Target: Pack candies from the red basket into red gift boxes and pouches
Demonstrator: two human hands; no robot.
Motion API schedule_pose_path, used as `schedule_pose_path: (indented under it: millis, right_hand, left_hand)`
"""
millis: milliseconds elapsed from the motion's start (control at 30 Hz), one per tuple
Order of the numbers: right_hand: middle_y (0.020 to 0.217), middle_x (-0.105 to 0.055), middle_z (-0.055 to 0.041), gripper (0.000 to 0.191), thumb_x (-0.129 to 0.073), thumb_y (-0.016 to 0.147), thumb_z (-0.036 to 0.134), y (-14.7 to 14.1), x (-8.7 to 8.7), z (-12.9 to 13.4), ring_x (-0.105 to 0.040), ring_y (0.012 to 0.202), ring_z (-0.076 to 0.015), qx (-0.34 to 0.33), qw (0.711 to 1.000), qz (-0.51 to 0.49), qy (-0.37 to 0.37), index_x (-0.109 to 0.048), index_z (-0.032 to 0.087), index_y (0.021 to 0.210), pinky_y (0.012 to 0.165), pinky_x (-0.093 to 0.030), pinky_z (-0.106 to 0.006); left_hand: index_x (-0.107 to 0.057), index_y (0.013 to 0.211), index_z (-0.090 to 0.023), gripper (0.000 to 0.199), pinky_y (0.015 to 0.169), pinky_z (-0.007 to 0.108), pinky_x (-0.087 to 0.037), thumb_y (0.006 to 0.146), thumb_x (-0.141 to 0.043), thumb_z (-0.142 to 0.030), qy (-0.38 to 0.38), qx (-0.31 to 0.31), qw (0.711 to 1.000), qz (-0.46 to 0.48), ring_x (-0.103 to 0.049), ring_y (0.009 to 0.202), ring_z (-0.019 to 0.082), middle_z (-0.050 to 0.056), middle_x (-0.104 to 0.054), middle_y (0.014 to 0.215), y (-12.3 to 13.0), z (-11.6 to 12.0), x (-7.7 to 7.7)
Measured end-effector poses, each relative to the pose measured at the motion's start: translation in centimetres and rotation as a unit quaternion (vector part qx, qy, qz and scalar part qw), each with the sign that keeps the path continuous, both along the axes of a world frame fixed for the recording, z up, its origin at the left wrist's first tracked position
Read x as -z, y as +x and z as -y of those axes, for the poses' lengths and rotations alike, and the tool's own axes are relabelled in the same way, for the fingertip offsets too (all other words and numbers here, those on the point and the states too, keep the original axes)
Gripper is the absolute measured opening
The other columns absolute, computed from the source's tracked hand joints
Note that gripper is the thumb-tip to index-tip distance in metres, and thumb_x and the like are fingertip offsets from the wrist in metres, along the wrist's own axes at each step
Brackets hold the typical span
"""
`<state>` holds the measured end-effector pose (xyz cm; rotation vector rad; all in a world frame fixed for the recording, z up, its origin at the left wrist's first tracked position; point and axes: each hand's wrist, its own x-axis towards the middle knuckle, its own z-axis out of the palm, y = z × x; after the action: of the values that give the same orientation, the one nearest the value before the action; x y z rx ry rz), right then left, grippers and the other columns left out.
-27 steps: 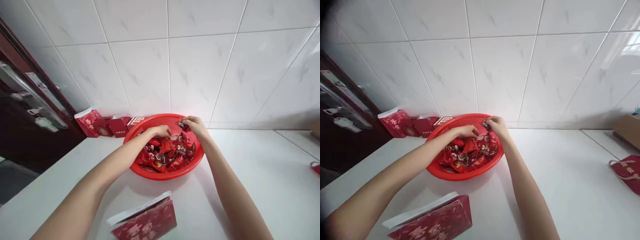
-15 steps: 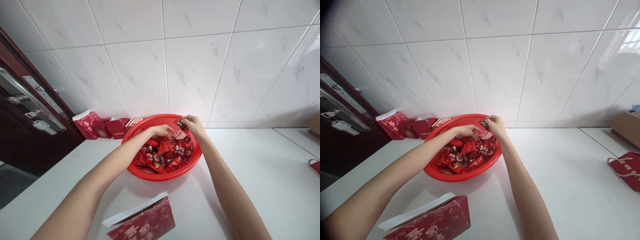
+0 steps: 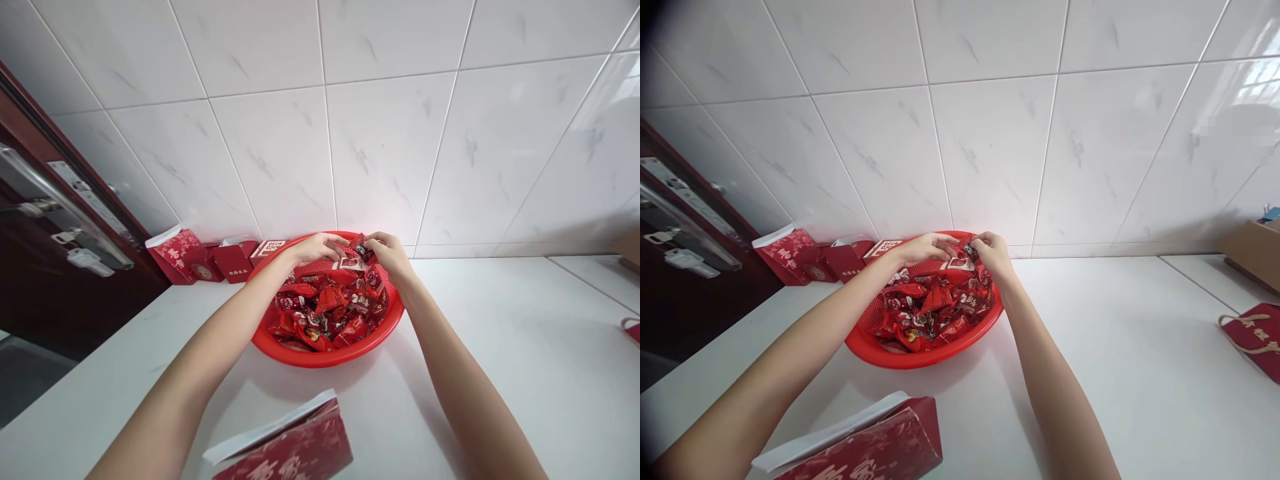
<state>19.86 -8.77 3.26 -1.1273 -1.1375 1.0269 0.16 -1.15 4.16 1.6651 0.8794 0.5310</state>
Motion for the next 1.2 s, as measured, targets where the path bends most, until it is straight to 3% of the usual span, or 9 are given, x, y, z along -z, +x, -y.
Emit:
schedule_pose_path:
  millis: [133, 200, 300, 400, 600, 833, 1033, 1100, 1200]
  right_hand:
    - [0.062, -0.066, -0.0003, 0.006, -0.061, 0.070, 0.017, -0.1, -0.3, 0.3, -0.058, 0.058, -0.0133, -0.004, 1.000, -0.006, -0.005, -0.065, 0.018, 0.066, 0.052, -0.046, -0.024]
    - [0.061, -0.065, -0.0006, 0.007, -0.061, 0.070, 0.016, -0.2, -0.5, 0.5, -0.058, 0.057, -0.0129, -0.003, 1.000, -0.010, -0.008, -0.064, 0.018, 0.065, 0.051, -0.046, -0.023]
    - [0.061, -0.065, -0.0010, 0.007, -0.060, 0.070, 0.016, -0.2, -0.8, 0.7, -0.058, 0.056, -0.0126, 0.001, 1.000, -0.017, -0.009, -0.064, 0.017, 0.065, 0.049, -0.046, -0.023]
    - [0.060, -0.065, -0.0005, 0.005, -0.061, 0.070, 0.017, -0.1, -0.9, 0.7, -0.057, 0.055, -0.0121, 0.009, 1.000, -0.026, -0.006, -0.064, 0.018, 0.065, 0.049, -0.046, -0.022]
    - [0.061, -0.064, 0.0013, 0.010, -0.058, 0.068, 0.019, 0.1, -0.7, 0.5, -0.057, 0.055, -0.0119, 0.027, 0.999, -0.045, 0.004, -0.065, 0.018, 0.075, 0.051, -0.047, -0.023]
    - [0.061, -0.064, 0.0007, 0.012, -0.059, 0.067, 0.016, 0.1, -0.6, 0.4, -0.058, 0.055, -0.0125, 0.023, 0.999, -0.042, -0.003, -0.066, 0.018, 0.076, 0.052, -0.048, -0.025]
    - [0.060, -0.064, 0.0016, 0.012, -0.058, 0.067, 0.013, 0.0, -0.8, 0.5, -0.057, 0.054, -0.0113, 0.022, 0.999, -0.043, -0.002, -0.065, 0.018, 0.076, 0.052, -0.047, -0.024]
    - [0.059, -0.064, 0.0019, 0.012, -0.058, 0.067, 0.012, -0.1, -0.9, 0.6, -0.056, 0.053, -0.0110, 0.021, 0.999, -0.045, -0.003, -0.064, 0.018, 0.075, 0.052, -0.047, -0.024]
    - [0.060, -0.064, 0.0013, 0.010, -0.058, 0.068, 0.011, -0.1, -1.0, 0.8, -0.056, 0.052, -0.0109, 0.018, 0.999, -0.046, -0.005, -0.063, 0.018, 0.075, 0.052, -0.046, -0.024]
  left_hand:
    - [-0.077, 0.086, -0.014, 0.036, 0.061, 0.023, -0.048, 0.060, -0.056, -0.003, 0.018, -0.015, 0.999, -0.024, -0.061, 0.062, 0.012, 0.000, -0.073, 0.071, -0.2, 0.8, -0.8]
    - [-0.079, 0.086, -0.015, 0.036, 0.056, 0.023, -0.047, 0.061, -0.055, -0.005, 0.010, 0.009, 0.998, -0.055, -0.058, 0.055, 0.011, -0.001, -0.071, 0.064, -0.2, 1.2, -1.1]
    - [-0.079, 0.087, -0.016, 0.028, 0.069, 0.027, -0.054, 0.066, -0.062, -0.009, 0.017, 0.056, 0.994, -0.088, -0.067, 0.068, 0.016, 0.001, -0.074, 0.069, 0.3, 1.7, -1.0]
    - [-0.079, 0.092, -0.017, 0.022, 0.087, 0.032, -0.056, 0.073, -0.069, -0.016, 0.094, 0.058, 0.987, -0.120, -0.072, 0.093, 0.021, 0.004, -0.080, 0.092, 1.3, 2.1, -0.2]
    - [-0.068, 0.127, -0.020, 0.053, 0.092, 0.033, -0.053, 0.075, -0.076, -0.022, 0.195, 0.067, 0.951, -0.231, -0.068, 0.109, 0.026, 0.008, -0.074, 0.122, 3.3, 2.5, 2.5]
    - [-0.077, 0.108, -0.022, 0.045, 0.087, 0.029, -0.052, 0.068, -0.069, -0.002, 0.224, 0.080, 0.941, -0.239, -0.069, 0.099, 0.024, 0.002, -0.078, 0.105, 3.6, 1.9, 3.8]
    - [-0.081, 0.083, -0.021, 0.026, 0.090, 0.031, -0.048, 0.068, -0.070, -0.004, 0.352, 0.028, 0.898, -0.261, -0.065, 0.098, 0.027, 0.006, -0.075, 0.102, 4.0, 2.6, 3.0]
    - [-0.082, 0.081, -0.021, 0.020, 0.089, 0.029, -0.048, 0.070, -0.071, -0.008, 0.347, 0.063, 0.905, -0.238, -0.066, 0.098, 0.026, 0.005, -0.076, 0.103, 4.2, 3.0, 2.6]
    - [-0.083, 0.088, -0.023, 0.018, 0.078, 0.025, -0.049, 0.077, -0.071, -0.015, 0.249, 0.163, 0.923, -0.245, -0.069, 0.086, 0.021, 0.001, -0.079, 0.091, 4.4, 3.5, 2.3]
